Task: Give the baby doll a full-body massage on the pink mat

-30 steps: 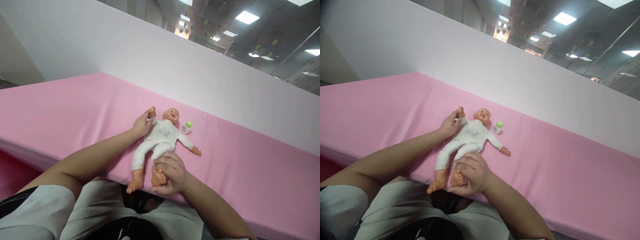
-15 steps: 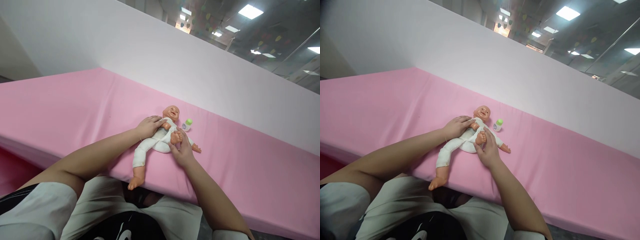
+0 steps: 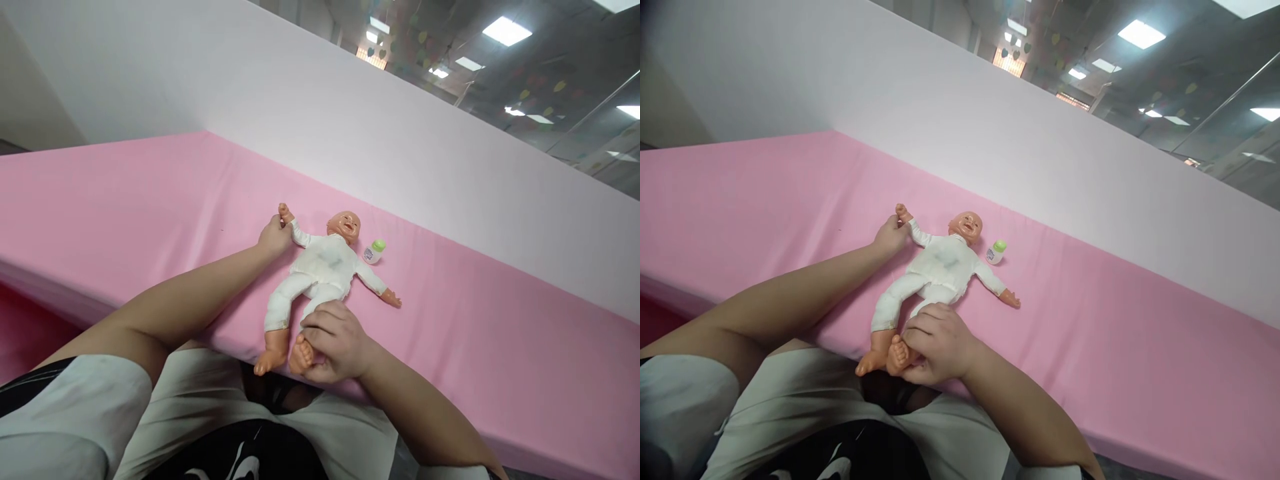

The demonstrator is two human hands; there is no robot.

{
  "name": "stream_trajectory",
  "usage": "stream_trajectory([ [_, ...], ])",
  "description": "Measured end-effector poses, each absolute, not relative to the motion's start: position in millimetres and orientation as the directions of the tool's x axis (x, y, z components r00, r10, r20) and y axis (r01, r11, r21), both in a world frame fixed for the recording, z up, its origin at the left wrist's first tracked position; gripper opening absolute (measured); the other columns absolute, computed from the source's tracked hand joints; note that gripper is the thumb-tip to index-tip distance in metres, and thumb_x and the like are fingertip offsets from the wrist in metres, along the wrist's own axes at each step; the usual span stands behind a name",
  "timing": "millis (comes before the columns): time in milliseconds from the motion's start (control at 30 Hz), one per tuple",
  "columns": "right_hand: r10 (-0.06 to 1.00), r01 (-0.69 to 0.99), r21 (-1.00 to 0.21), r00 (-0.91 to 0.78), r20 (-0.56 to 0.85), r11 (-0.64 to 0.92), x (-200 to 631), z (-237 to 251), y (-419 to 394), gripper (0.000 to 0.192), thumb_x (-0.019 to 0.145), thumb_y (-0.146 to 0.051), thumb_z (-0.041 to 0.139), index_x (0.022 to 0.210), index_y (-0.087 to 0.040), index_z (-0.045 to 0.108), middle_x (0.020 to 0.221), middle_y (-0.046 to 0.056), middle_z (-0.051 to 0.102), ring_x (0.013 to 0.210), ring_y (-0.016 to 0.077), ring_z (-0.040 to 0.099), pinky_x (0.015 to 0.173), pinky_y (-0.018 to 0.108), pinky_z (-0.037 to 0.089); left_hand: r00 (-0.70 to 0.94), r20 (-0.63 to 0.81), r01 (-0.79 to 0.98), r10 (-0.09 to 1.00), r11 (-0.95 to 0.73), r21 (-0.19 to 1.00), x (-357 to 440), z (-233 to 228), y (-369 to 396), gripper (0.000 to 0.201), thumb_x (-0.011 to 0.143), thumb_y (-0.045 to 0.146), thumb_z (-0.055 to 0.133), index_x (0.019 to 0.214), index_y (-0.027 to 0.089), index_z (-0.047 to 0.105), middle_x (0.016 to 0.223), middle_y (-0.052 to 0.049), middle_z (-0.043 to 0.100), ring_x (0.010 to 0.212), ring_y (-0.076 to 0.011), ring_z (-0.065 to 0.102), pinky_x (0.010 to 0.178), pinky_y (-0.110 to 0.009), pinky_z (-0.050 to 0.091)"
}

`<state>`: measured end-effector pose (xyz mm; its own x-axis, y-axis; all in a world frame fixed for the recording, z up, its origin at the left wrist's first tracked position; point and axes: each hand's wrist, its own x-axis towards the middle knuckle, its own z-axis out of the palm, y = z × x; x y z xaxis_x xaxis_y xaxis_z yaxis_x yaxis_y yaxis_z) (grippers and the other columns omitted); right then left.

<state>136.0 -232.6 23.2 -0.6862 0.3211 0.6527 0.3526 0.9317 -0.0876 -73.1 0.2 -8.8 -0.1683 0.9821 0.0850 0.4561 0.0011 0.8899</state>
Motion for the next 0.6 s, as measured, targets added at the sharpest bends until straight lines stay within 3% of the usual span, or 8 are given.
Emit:
stream_trajectory([
  [133,0.349,0.294,-0.192,-0.719,0.601,0.936,129.4,13.9,-226.2,0.028,0.079,-0.039,0.074,0.099,-0.025,0.061,0.086,0.003,0.074,0.075,0.0208,0.066,0.073,0.038,0.056,-0.159,0.098,0.483,0.982,-0.009,0.876,-75.0,-10.1,0.7,0.037,0.101,0.045,0.052,0.129,0.022,0.059,0.12,-0.015,0.074,0.106,-0.0358,0.072,0.089,-0.047,0.054],
  [267,0.325,0.301,-0.165,-0.625,0.709,0.939,137.8,22.4,-228.2,0.04,0.076,-0.036,0.075,0.113,-0.025,0.062,0.098,0.007,0.077,0.086,0.0246,0.072,0.081,0.042,0.06,-0.002,0.339,0.526,0.941,-0.287,0.8,-66.7,-3.0,-17.9,0.052,0.102,0.041,0.048,0.15,0.02,0.05,0.138,-0.014,0.07,0.121,-0.0341,0.069,0.101,-0.048,0.053],
  [367,0.322,0.423,-0.102,-0.488,0.811,0.9,151.5,35.9,-229.0,0.056,0.075,-0.038,0.08,0.126,-0.025,0.061,0.113,0.012,0.076,0.098,0.0304,0.073,0.087,0.049,0.062,0.194,0.53,0.581,0.825,-0.532,0.616,-57.2,3.2,-32.8,0.058,0.103,0.038,0.047,0.157,0.019,0.046,0.149,-0.013,0.064,0.134,-0.0324,0.062,0.113,-0.049,0.048],
  [467,0.348,0.583,-0.078,-0.368,0.862,0.809,165.7,43.6,-220.4,0.059,0.078,-0.033,0.08,0.132,-0.027,0.059,0.125,0.014,0.071,0.111,0.0347,0.071,0.094,0.057,0.06,0.401,0.576,0.61,0.712,-0.677,0.412,-49.2,4.2,-40.2,0.054,0.103,0.036,0.047,0.154,0.02,0.053,0.148,-0.012,0.065,0.137,-0.0309,0.059,0.119,-0.048,0.045],
  [600,0.545,0.712,-0.243,-0.23,0.806,0.659,180.5,36.7,-196.6,0.052,0.081,-0.024,0.074,0.131,-0.027,0.06,0.136,0.014,0.068,0.125,0.0355,0.067,0.105,0.06,0.057,0.577,0.563,0.569,0.591,-0.786,0.242,-44.1,0.4,-39.6,0.05,0.106,0.031,0.042,0.152,0.024,0.059,0.149,-0.01,0.065,0.138,-0.029,0.059,0.118,-0.047,0.045],
])
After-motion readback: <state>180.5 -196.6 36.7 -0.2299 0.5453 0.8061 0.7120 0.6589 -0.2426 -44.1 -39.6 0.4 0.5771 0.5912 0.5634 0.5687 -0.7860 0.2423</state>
